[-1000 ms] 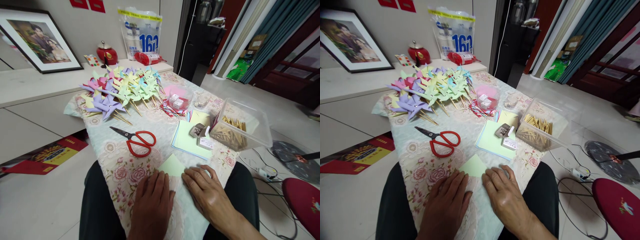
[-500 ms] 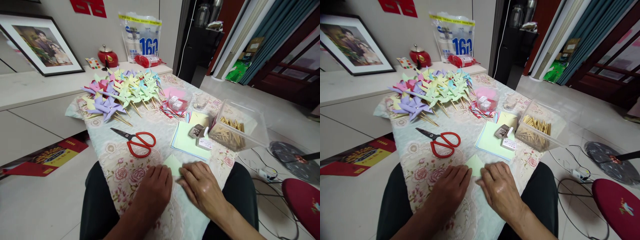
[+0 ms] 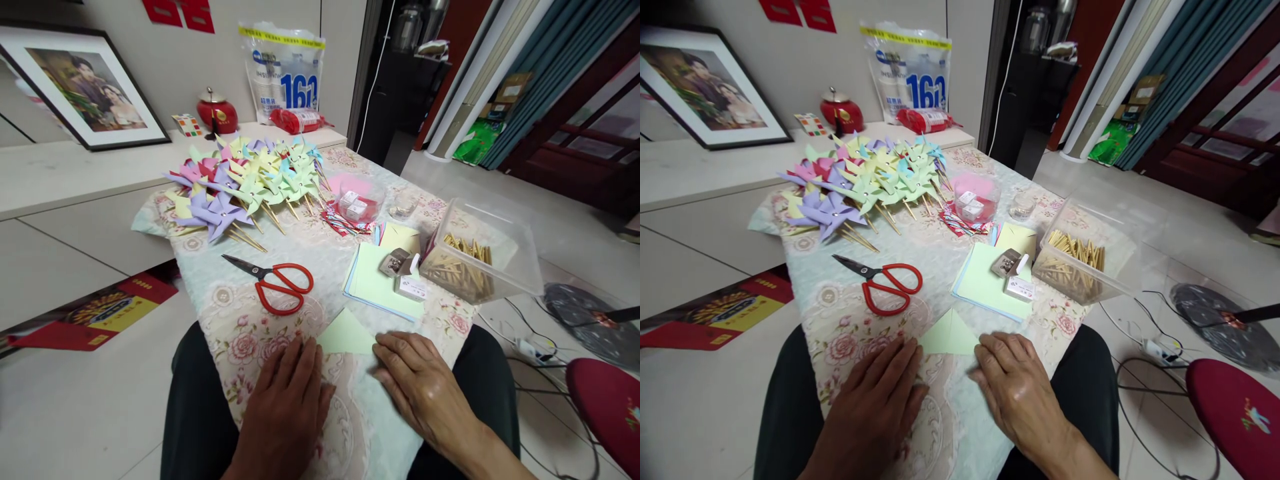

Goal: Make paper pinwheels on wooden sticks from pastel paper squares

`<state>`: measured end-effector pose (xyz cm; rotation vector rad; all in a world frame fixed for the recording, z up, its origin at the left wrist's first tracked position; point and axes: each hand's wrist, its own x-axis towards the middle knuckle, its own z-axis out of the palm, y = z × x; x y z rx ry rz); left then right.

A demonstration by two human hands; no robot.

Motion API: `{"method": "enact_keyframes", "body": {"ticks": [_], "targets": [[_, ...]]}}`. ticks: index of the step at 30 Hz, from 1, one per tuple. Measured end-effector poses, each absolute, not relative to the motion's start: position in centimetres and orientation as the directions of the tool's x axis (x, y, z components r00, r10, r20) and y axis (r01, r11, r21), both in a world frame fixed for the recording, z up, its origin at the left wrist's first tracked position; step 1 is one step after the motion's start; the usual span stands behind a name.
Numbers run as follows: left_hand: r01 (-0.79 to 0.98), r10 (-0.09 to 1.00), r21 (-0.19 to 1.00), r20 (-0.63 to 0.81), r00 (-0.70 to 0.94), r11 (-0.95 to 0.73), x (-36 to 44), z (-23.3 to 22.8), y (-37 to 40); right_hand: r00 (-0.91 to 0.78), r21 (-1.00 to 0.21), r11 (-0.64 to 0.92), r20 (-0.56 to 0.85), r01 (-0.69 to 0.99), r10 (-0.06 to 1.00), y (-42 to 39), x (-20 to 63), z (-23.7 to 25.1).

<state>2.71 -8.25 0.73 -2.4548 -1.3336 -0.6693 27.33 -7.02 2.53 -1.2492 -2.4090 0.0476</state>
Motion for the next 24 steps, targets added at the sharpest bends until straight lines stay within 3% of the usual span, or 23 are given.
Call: {"method": "enact_keyframes", "body": {"ticks": [5, 11, 16, 24], "targets": [[0.856, 0.704, -0.003, 0.567, 0.428, -0.517, 3.8, 0.0, -8.0, -0.436, -0.345, 0.547, 0.351, 0.763, 0.829, -6.2, 26.7, 3.7], [0.863, 0.712, 0.042, 0.586, 0.387, -0.504, 5.2, -0.2, -7.4, -0.47, -0.258, 0.528, 0.256, 0.809, 0.845, -6.1, 25.0, 3.5], [0.869, 0.744, 0.04, 0.538, 0.397, -0.493, 5.3, 0.2, -6.8, -0.466, -0.268, 0.519, 0.236, 0.812, 0.852, -5.9, 24.6, 3.4], [0.808, 0.673, -0.034, 0.533, 0.513, -0.589, 5.1, 0.7, -5.1, -0.632, 0.014, 0.661, 0.307, 0.751, 0.712, -5.2, 24.8, 3.1]]}}
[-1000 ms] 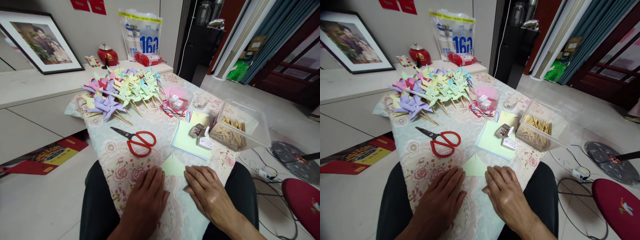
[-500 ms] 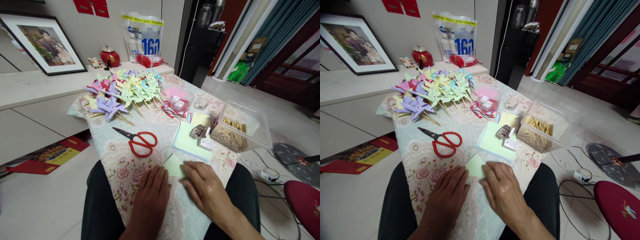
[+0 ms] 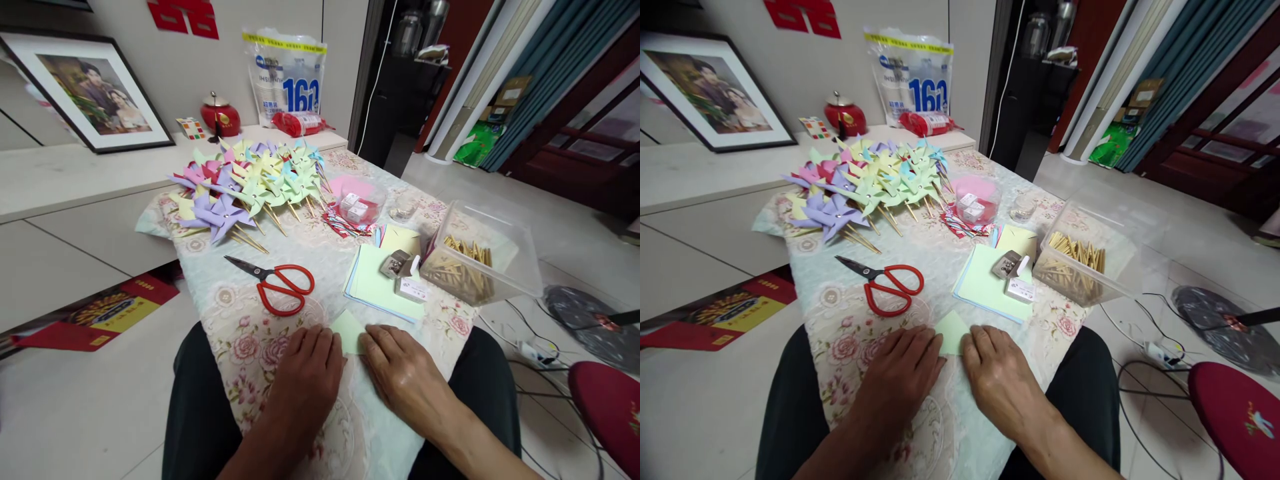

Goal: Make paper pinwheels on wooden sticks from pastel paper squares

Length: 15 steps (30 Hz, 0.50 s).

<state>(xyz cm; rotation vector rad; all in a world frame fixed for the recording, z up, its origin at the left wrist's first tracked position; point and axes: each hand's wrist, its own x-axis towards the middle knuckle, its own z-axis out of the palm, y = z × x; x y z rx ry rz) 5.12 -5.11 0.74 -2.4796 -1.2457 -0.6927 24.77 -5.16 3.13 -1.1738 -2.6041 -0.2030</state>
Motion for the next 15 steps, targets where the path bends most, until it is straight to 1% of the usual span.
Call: {"method": "enact_keyframes", "body": {"ticks": [4, 7, 11, 15], "targets": [[0.818, 0.666, -0.04, 0.559, 0.494, -0.573, 5.4, 0.6, -5.0, -0.645, -0.009, 0.68, 0.307, 0.734, 0.7, -4.5, 25.1, 3.8], [0.819, 0.663, -0.029, 0.57, 0.485, -0.573, 5.5, 0.5, -5.0, -0.641, -0.029, 0.689, 0.34, 0.724, 0.688, -4.2, 25.3, 3.9], [0.798, 0.634, -0.052, 0.578, 0.514, -0.6, 5.6, 0.5, -4.8, -0.629, -0.028, 0.692, 0.39, 0.721, 0.672, -3.9, 25.4, 3.3], [0.792, 0.625, -0.055, 0.581, 0.52, -0.608, 5.6, 0.8, -4.6, -0.586, -0.095, 0.671, 0.408, 0.736, 0.7, -3.7, 25.5, 2.9]]}}
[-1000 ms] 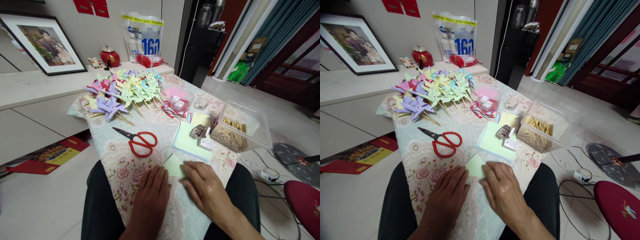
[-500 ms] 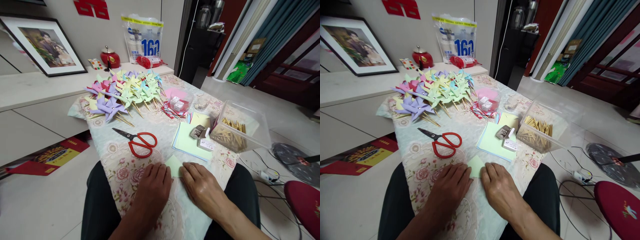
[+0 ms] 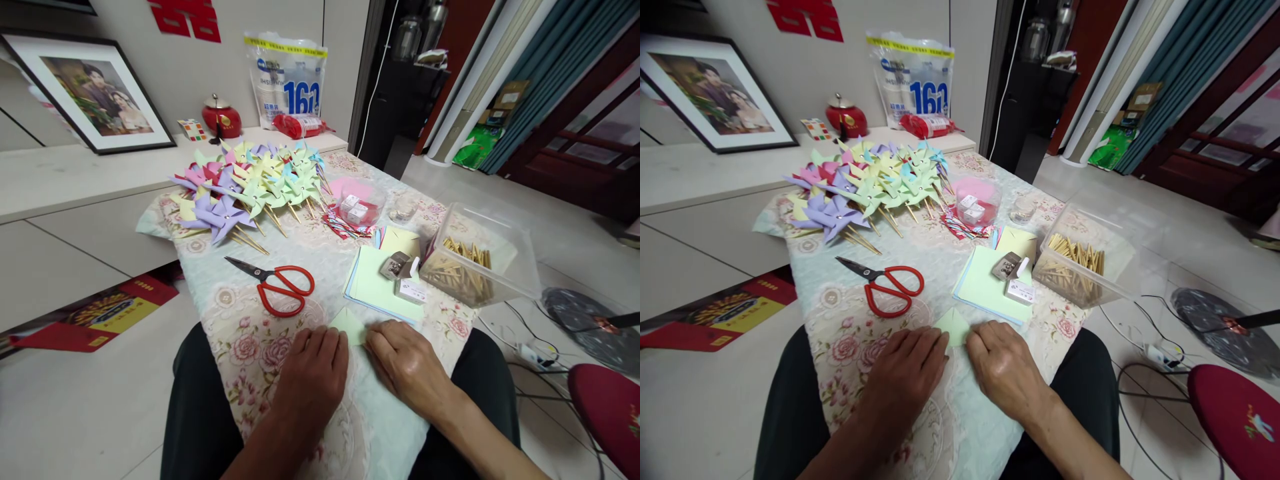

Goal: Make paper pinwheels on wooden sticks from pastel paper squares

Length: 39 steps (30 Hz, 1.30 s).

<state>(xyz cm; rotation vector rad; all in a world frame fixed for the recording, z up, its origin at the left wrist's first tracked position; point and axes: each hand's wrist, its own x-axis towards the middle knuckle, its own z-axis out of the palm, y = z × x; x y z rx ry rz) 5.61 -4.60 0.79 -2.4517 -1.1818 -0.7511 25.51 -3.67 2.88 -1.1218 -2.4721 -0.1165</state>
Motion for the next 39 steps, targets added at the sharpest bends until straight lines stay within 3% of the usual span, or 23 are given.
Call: {"method": "enact_keyframes", "body": {"ticks": [5, 10, 13, 18, 28, 34, 39], "targets": [[0.8, 0.607, -0.004, 0.649, 0.459, -0.6, 5.5, 1.0, -4.3, -0.563, -0.26, 0.682, 0.408, 0.683, 0.719, -3.9, 25.5, 3.8], [0.741, 0.668, 0.256, 0.668, 0.329, -0.621, 4.9, 1.6, -4.6, -0.419, -0.61, 0.579, 0.401, 0.542, 0.815, -3.8, 26.0, 6.1], [0.651, 0.718, 0.433, 0.647, 0.258, -0.624, 4.8, 2.4, -4.9, -0.339, -0.721, 0.488, 0.358, 0.492, 0.87, -3.2, 26.2, 7.3], [0.562, 0.783, 0.596, 0.601, 0.16, -0.573, 5.0, 3.5, -5.4, -0.421, -0.882, 0.323, 0.164, 0.342, 0.892, -2.8, 25.8, 8.0], [0.375, 0.935, 0.865, 0.356, 0.009, -0.333, 5.8, 4.3, -5.8, -0.39, -0.952, 0.17, 0.059, 0.256, 0.919, -3.6, 24.2, 6.9], [0.211, 0.979, 0.957, 0.205, -0.008, -0.199, 6.1, 3.7, -6.0, -0.396, -0.945, 0.141, 0.014, 0.295, 0.918, -3.5, 24.0, 7.1], [0.161, 0.998, 0.987, -0.035, 0.053, 0.026, 5.9, 4.5, -5.9, -0.373, -0.943, 0.065, -0.064, 0.325, 0.925, -3.2, 24.0, 7.1]]}}
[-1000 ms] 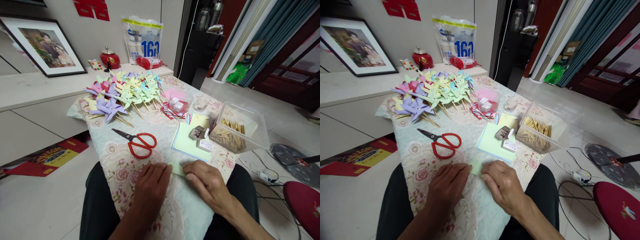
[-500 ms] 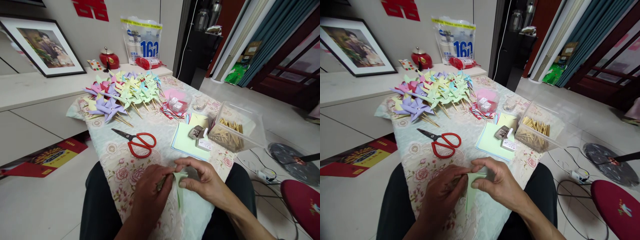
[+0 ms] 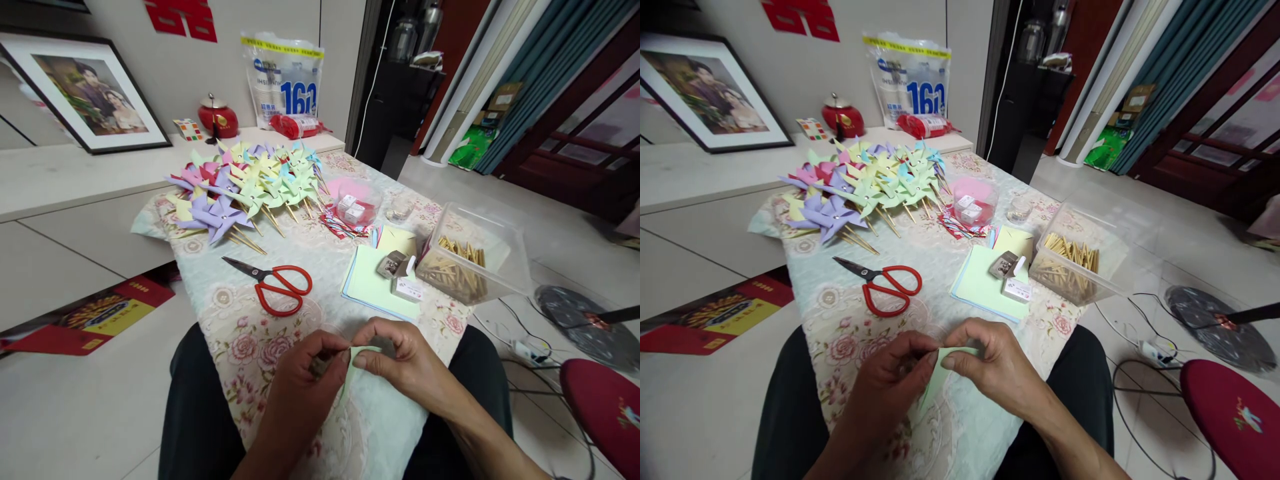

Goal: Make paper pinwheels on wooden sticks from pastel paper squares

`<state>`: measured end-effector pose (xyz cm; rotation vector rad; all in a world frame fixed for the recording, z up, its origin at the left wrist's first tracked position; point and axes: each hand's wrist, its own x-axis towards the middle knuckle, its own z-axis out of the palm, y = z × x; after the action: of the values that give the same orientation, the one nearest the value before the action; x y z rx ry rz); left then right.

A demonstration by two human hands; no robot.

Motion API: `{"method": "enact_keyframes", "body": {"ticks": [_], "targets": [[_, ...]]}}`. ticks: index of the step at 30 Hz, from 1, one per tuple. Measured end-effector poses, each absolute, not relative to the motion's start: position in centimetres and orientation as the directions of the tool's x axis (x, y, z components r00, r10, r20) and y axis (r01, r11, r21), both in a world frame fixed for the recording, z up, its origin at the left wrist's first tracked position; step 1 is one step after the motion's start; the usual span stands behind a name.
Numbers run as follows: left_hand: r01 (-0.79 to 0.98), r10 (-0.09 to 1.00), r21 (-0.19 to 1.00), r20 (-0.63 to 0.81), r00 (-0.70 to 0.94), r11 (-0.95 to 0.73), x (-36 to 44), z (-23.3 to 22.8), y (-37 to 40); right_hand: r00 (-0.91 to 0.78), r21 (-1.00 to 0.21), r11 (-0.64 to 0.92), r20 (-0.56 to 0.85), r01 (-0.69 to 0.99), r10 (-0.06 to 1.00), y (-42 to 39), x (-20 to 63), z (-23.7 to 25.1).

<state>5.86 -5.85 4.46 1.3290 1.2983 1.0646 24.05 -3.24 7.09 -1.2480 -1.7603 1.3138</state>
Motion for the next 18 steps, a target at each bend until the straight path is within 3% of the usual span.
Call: {"method": "enact_keyframes", "body": {"ticks": [3, 8, 12, 18], "targets": [[0.176, 0.991, 0.981, -0.094, 0.095, 0.076, 5.7, 5.1, -6.0, -0.354, -0.944, 0.041, -0.082, 0.328, 0.932, -3.2, 24.0, 7.0], [0.193, 0.997, 0.978, -0.078, -0.008, 0.078, 6.1, 4.2, -6.5, -0.332, -0.948, 0.051, -0.059, 0.314, 0.942, -3.3, 23.8, 6.9], [0.163, 0.995, 0.982, -0.103, 0.011, 0.1, 6.1, 3.7, -6.4, -0.353, -0.942, 0.085, -0.037, 0.325, 0.935, -3.4, 23.8, 7.1], [0.319, 0.997, 0.945, 0.061, 0.043, -0.072, 5.8, 4.5, -6.0, -0.401, -0.875, 0.313, 0.153, 0.37, 0.903, -3.2, 23.8, 6.8]]}}
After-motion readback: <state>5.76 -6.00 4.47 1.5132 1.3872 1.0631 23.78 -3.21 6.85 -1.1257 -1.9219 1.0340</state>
